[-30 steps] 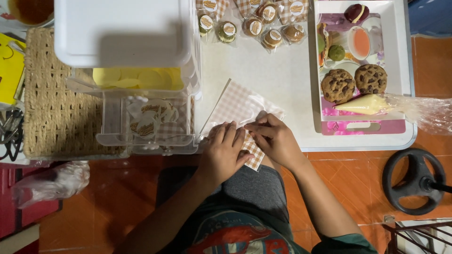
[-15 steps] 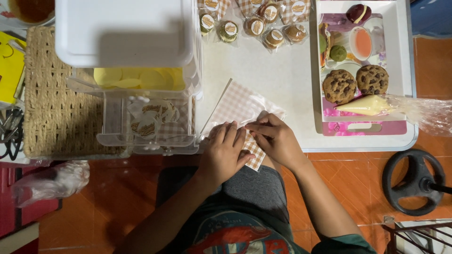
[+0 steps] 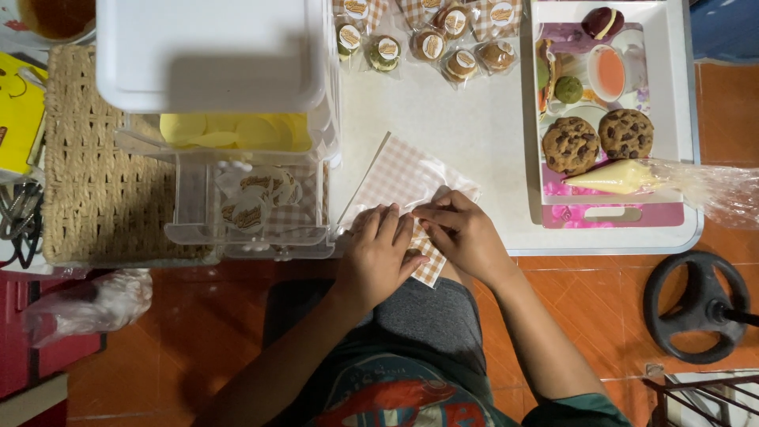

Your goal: Folding a checkered paper sheet into a triangular packaging pouch

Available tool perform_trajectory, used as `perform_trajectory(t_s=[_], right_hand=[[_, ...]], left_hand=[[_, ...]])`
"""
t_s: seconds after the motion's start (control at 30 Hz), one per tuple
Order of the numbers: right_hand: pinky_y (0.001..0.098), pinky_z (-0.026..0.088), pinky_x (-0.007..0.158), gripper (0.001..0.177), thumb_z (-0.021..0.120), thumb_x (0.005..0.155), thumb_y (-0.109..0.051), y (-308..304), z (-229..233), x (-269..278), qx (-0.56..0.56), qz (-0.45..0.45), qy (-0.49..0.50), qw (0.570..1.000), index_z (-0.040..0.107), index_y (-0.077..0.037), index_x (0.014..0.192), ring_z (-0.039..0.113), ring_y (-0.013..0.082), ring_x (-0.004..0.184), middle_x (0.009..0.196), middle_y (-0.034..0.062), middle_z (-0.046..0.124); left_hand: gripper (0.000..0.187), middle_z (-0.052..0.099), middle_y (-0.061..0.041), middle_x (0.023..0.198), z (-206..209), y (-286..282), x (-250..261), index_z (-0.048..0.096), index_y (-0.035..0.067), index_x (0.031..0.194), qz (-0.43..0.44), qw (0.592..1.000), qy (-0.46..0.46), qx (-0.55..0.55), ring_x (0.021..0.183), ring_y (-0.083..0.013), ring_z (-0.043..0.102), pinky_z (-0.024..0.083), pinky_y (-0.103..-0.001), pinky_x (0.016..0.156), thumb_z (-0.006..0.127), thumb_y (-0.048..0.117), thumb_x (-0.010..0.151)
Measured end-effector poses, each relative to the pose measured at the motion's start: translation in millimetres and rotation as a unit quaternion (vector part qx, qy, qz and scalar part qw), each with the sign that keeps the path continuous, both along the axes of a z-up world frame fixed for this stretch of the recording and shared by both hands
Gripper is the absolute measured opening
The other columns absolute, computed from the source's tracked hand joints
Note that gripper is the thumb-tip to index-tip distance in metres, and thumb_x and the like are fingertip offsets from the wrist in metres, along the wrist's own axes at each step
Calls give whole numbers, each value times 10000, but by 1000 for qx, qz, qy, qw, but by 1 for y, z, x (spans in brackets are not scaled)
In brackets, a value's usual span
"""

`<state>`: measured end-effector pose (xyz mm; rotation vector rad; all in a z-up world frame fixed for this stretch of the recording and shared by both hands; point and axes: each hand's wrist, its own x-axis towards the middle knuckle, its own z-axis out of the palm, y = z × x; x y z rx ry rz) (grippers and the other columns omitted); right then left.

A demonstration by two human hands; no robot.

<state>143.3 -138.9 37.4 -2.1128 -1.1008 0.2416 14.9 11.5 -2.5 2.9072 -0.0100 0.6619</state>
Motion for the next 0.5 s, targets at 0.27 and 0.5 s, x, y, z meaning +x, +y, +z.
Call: perform_trajectory(t_s=[0.27,0.5], right_hand=[[416,544,750,289,828,789,-246,0,-11,-1,-17,-2,-51,999,810,-157,1063,667,323,863,925,70,618],[435,395,895,343,823,747,-334,-8,-6,-3,-105,-12,-102,989,794,-228,1072,569,278,1075,1087,16,587]], left_hand=[[556,643,-156,1238,-9,-10,3,688,144,1213,37,999,3,-1,1154,-355,629,571,-456,785,599,589,890],[429,665,-123,1201,-9,-21,7,721,158,1128,83,996,16,-21,1142,-331,616,559,-456,707,693,469,834]])
